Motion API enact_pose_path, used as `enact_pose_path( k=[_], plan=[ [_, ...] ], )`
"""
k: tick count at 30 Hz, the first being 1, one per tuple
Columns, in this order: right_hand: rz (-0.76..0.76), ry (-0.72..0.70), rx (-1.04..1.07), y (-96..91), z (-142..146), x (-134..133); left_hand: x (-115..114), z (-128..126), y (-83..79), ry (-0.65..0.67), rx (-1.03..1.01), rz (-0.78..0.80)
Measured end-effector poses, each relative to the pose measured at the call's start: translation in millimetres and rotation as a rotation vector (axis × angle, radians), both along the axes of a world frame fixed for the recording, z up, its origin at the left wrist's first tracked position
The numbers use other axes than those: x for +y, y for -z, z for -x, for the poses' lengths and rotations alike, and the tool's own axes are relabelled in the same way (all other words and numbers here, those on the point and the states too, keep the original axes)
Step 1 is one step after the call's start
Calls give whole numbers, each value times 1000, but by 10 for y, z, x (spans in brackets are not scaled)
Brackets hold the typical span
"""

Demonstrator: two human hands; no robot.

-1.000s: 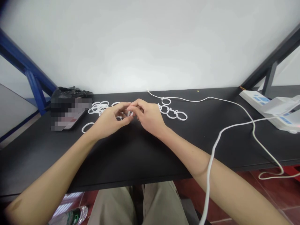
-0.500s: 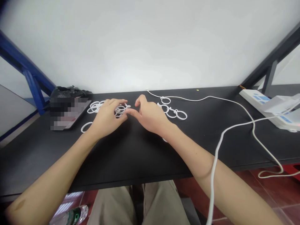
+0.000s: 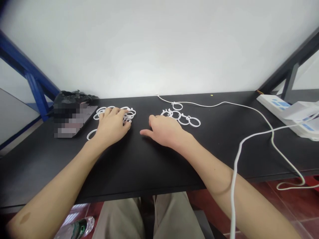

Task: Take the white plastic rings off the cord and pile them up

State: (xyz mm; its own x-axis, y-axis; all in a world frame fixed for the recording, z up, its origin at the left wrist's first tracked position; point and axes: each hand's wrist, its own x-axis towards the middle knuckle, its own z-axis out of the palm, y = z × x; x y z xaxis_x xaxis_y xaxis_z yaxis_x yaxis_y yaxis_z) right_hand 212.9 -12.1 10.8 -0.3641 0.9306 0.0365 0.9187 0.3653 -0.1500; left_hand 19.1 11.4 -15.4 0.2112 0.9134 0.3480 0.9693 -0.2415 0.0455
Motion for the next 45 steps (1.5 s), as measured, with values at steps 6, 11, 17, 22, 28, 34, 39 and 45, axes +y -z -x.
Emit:
enact_pose_path(
  k=[6, 11, 17, 22, 28, 34, 39, 45],
  plan=[
    [-148, -19, 49, 233, 135, 47, -13, -9, -10, 19, -42, -28],
    [-167, -10, 179, 301, 124, 195, -21, -28, -13, 44, -65, -29],
    [-142, -51, 339, 228, 63, 237, -17, -31, -14, 74, -89, -29],
    [-230, -57, 218, 120, -110, 107, -7, -26, -24, 98, -89, -25],
    [-312, 68, -105, 135, -520, -218, 6, -36, 0, 122, -81, -23],
    [-192, 177, -172, 299, -707, -342, 10, -31, 15, 131, -71, 14],
    [-135, 248, -60, 371, -705, -115, 15, -22, 25, 136, -47, 25],
    [-144, 294, -45, 397, -593, 287, 27, -21, 31, 139, -50, 37]
  ],
)
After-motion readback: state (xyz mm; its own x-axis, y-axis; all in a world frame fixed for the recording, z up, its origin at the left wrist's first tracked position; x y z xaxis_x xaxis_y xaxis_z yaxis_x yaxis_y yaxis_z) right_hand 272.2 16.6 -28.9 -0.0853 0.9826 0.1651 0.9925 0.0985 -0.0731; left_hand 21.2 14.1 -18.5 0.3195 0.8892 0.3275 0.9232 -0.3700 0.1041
